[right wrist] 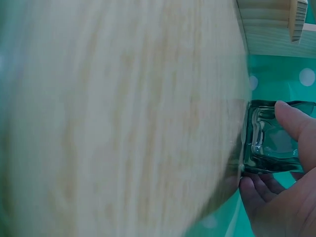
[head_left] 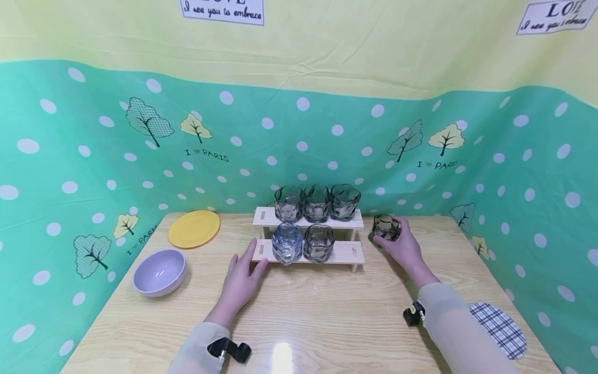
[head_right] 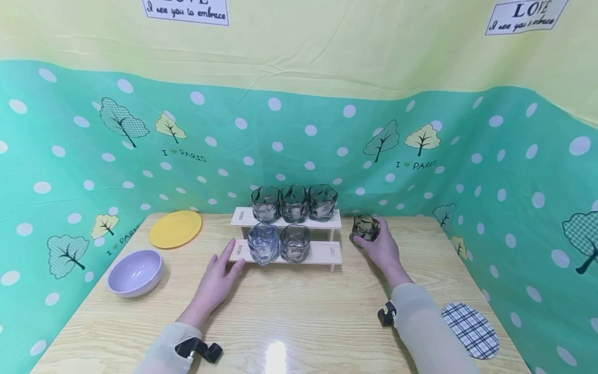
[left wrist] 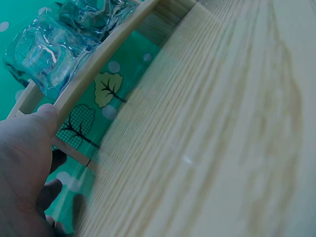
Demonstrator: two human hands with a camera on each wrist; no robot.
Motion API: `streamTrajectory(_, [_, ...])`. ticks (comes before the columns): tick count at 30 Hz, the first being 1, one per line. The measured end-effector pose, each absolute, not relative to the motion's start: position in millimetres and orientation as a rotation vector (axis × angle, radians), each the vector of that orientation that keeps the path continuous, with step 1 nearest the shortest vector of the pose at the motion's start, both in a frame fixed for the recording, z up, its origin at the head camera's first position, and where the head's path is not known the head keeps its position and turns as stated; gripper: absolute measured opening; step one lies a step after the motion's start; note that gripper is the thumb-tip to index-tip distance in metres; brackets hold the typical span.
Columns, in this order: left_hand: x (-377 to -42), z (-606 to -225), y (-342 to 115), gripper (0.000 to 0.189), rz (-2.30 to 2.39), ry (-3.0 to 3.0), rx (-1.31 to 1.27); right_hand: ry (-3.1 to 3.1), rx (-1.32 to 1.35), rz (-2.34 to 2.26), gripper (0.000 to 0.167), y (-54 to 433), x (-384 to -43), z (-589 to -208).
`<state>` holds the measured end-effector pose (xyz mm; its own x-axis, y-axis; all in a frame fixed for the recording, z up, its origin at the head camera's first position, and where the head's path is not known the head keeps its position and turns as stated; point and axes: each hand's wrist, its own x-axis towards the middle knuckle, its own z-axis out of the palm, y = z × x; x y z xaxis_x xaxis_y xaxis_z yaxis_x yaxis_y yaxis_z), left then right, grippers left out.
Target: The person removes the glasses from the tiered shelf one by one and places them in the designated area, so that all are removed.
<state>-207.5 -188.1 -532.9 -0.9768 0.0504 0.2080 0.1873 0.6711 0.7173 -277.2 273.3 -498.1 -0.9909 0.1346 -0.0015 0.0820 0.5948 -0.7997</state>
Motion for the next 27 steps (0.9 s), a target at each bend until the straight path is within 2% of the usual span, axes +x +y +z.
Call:
streamTrajectory(12, [-208.1, -532.1, -187.4, 0.074, -1.189, -2.717, -0.203, -2.653, -0.196, 1.456, 0.126, 271.8, -259.8, -479.9])
streamTrajectory(27, [-207.6, -530.5, -187.9, 0.074, -1.196, -2.723, -0.184, -2.574, -0.110, 1.395, 0.116, 239.0, -227.2, -445.5])
